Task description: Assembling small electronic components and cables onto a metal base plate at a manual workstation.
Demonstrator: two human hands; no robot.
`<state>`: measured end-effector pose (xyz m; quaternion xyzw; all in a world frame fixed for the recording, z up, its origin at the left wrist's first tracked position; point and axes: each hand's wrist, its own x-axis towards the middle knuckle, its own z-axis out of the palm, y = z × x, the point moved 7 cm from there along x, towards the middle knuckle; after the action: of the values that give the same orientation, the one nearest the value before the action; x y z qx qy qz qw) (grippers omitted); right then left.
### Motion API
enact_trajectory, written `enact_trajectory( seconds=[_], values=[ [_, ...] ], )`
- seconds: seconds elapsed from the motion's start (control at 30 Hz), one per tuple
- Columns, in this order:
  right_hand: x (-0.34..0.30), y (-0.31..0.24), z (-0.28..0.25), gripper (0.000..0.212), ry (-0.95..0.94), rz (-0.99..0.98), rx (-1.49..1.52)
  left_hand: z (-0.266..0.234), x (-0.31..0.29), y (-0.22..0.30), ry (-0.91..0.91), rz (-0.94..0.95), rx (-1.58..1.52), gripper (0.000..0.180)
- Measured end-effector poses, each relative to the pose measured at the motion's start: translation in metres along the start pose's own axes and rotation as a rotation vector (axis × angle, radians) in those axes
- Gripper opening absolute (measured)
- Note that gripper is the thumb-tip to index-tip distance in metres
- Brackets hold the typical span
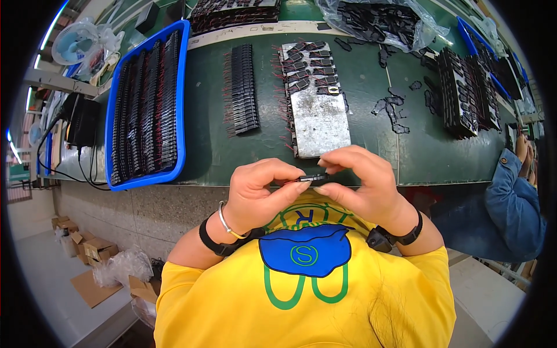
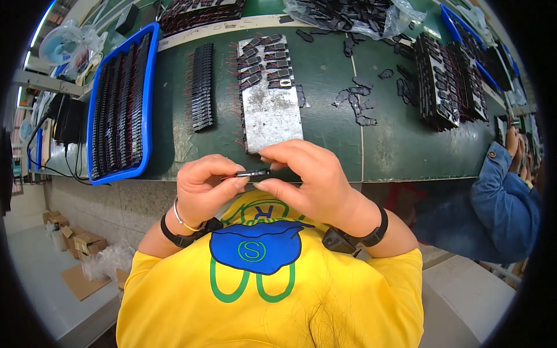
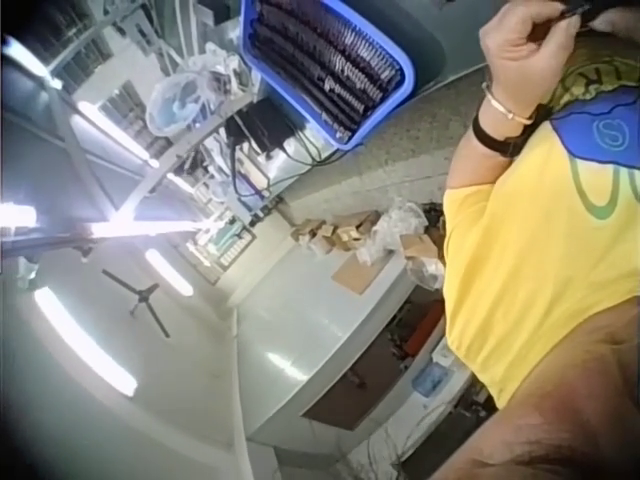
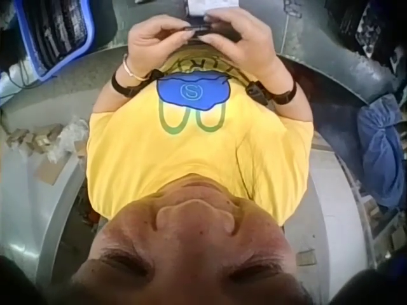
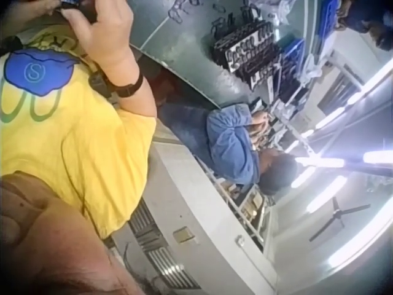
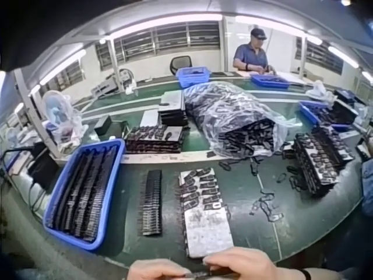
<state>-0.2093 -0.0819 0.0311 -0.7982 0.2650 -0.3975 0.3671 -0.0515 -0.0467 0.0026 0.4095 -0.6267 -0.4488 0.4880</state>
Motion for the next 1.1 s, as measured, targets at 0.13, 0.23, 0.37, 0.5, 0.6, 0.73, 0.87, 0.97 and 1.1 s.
enact_trajectory(
  seconds=[0.13,0.23,0.37,0.5,0.6,0.73,0.87,0.97,1.1],
  values=[
    [-0.002,0.006,0.005,0.026,-0.069,0.060,0.120,-0.002,-0.003,0.002,0.023,0.037,0.030,0.016],
    [-0.002,0.004,0.007,0.023,-0.072,-0.028,0.101,0.000,0.000,0.010,-0.004,0.110,0.107,0.015],
    [-0.003,-0.004,0.006,0.020,-0.029,-0.181,0.065,0.004,0.006,0.019,-0.053,0.292,0.197,0.014],
    [-0.006,-0.005,0.008,0.018,-0.019,-0.226,0.059,0.006,0.004,0.013,-0.081,0.293,0.200,0.013],
    [-0.007,-0.004,0.010,0.017,-0.012,-0.196,0.074,0.006,0.001,-0.010,-0.067,0.080,-0.060,0.015],
    [-0.009,0.002,0.012,0.014,-0.044,-0.060,0.164,0.011,-0.007,-0.030,-0.020,-0.201,-0.444,0.020],
    [-0.016,0.016,0.011,0.013,-0.048,0.048,0.297,0.005,-0.004,-0.003,-0.017,-0.038,-0.126,0.022],
    [-0.025,0.033,0.012,0.015,0.008,0.263,0.490,0.006,-0.002,0.007,-0.054,-0.012,0.016,0.022],
    [-0.023,0.027,0.008,0.015,-0.022,0.165,0.397,0.002,0.000,0.011,-0.010,0.013,-0.012,0.023]
  ],
)
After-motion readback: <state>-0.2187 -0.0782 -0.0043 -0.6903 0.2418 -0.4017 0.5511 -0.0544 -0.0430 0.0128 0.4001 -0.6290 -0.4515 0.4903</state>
